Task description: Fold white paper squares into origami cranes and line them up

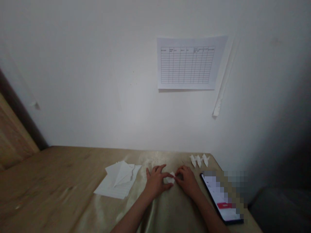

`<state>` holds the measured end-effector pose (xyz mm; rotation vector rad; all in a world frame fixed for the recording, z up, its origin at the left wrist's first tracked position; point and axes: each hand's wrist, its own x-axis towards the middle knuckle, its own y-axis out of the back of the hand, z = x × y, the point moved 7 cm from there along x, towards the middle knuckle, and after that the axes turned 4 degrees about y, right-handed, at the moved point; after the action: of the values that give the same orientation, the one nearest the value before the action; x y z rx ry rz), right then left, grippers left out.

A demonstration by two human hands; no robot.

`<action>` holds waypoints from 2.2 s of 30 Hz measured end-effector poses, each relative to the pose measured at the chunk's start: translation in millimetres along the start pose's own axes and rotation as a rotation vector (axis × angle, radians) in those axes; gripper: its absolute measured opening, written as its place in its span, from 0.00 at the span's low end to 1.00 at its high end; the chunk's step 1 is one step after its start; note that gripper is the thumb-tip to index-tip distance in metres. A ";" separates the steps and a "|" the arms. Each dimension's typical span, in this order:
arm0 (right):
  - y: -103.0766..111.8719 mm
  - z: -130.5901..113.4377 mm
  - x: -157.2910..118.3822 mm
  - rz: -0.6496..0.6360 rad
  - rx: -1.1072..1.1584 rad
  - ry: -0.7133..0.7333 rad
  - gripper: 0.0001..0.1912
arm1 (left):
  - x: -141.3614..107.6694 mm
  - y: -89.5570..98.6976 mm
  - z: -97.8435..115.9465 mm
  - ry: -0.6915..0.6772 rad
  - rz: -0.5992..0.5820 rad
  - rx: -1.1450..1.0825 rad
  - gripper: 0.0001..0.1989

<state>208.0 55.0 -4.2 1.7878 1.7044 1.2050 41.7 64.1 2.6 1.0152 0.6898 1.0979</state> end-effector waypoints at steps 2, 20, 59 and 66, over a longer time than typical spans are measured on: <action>-0.5 1.6 1.2 0.010 -0.032 -0.007 0.05 | 0.1 -0.4 -0.7 -0.002 0.009 -0.001 0.19; -3.8 7.5 3.0 0.043 -0.145 0.043 0.07 | -0.2 -3.1 -2.4 -0.042 0.060 0.001 0.15; 1.3 2.2 -9.6 -0.009 -0.030 0.060 0.11 | 2.4 0.1 -4.9 0.004 0.012 0.027 0.15; 4.5 -5.5 -10.8 0.024 -0.057 0.059 0.13 | 1.0 1.3 -4.7 0.007 0.009 0.011 0.15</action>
<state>207.6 42.5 -1.0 1.7597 1.6679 1.3154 37.5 66.6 1.9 1.0253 0.6976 1.1072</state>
